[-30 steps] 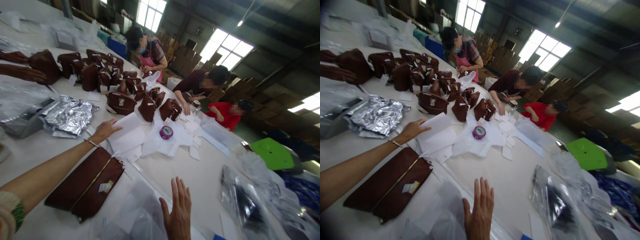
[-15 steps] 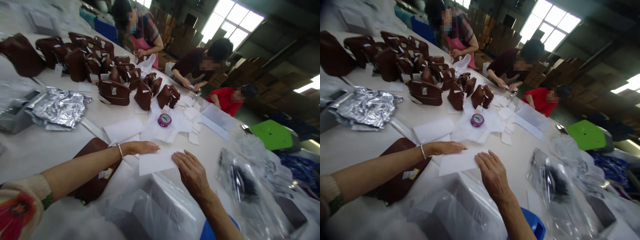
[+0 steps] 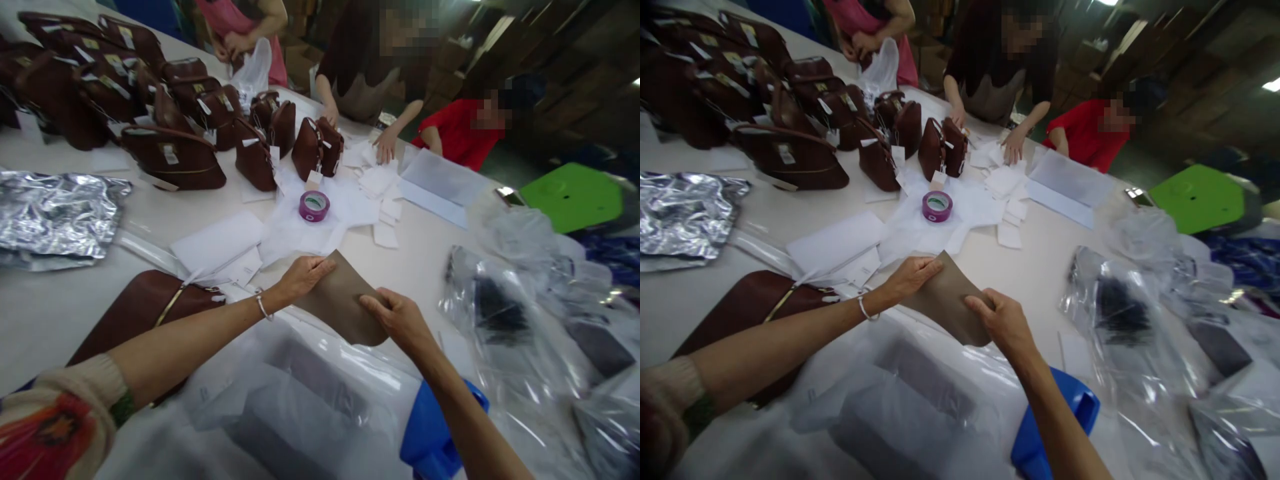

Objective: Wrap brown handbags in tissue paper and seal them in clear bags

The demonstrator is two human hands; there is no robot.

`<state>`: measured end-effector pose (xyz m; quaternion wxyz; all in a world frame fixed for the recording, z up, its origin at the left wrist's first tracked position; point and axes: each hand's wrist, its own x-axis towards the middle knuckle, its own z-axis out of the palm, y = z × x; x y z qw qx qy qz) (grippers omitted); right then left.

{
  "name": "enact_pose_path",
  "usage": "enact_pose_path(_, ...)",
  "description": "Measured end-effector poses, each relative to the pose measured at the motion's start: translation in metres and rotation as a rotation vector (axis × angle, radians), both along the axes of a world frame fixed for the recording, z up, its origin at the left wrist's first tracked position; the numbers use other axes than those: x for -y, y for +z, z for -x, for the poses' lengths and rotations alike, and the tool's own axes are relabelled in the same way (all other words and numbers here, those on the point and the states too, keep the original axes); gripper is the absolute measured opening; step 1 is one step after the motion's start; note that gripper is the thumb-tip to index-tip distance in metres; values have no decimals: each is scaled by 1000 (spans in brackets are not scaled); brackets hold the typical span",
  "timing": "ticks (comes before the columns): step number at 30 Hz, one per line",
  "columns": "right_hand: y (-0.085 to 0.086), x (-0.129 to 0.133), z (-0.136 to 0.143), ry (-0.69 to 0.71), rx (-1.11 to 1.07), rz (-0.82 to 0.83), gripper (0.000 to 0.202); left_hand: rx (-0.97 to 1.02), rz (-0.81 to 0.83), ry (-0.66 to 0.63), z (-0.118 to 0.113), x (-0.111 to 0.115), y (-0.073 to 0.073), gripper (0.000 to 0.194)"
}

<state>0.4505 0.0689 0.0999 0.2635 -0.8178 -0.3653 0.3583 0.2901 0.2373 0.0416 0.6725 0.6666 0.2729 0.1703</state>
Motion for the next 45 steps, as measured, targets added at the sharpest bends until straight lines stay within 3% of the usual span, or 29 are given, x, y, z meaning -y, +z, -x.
enact_pose_path(3,-4,3,-19,9,-332,-43,43,65,71,64,-15,2,1,59)
enact_pose_path(6,-14,9,-31,-94,-370,-112,43,130,284,-76,-16,-1,2,52)
enact_pose_path(10,-31,16,-40,-163,-184,-201,41,25,635,-296,4,-5,-15,57)
enact_pose_path(13,-45,21,-47,-258,-387,-221,40,58,729,-287,22,-4,-29,59)
enact_pose_path(15,-54,21,-45,-300,-642,-179,40,90,713,-294,28,0,-28,53)
enact_pose_path(19,-71,9,1,-201,-1119,-56,48,145,707,-467,12,5,-3,47)
enact_pose_path(22,-81,-9,51,-124,-1293,-43,49,142,704,-595,-11,-1,15,51)
enact_pose_path(24,-86,-18,66,-127,-1227,-86,54,151,632,-568,-19,-9,16,49)
enact_pose_path(26,-87,-19,52,-186,-1067,-141,52,170,508,-427,-18,-18,9,44)
enact_pose_path(29,-79,0,-6,-336,-754,-194,36,92,293,-293,0,-26,-9,39)
enact_pose_path(31,-72,20,-49,-387,-387,-210,33,-77,138,-396,16,-22,-22,34)
enact_pose_path(33,-66,34,-78,-304,-111,-172,33,-276,-10,-593,29,-10,-31,31)
enact_pose_path(36,-68,41,-92,-67,-13,-69,33,-460,-174,-813,39,12,-39,33)
enact_pose_path(39,-81,36,-86,124,-72,30,34,-492,-247,-870,42,25,-41,37)
enact_pose_path(45,-113,41,-54,349,-158,132,34,-565,-130,-921,54,30,-30,34)
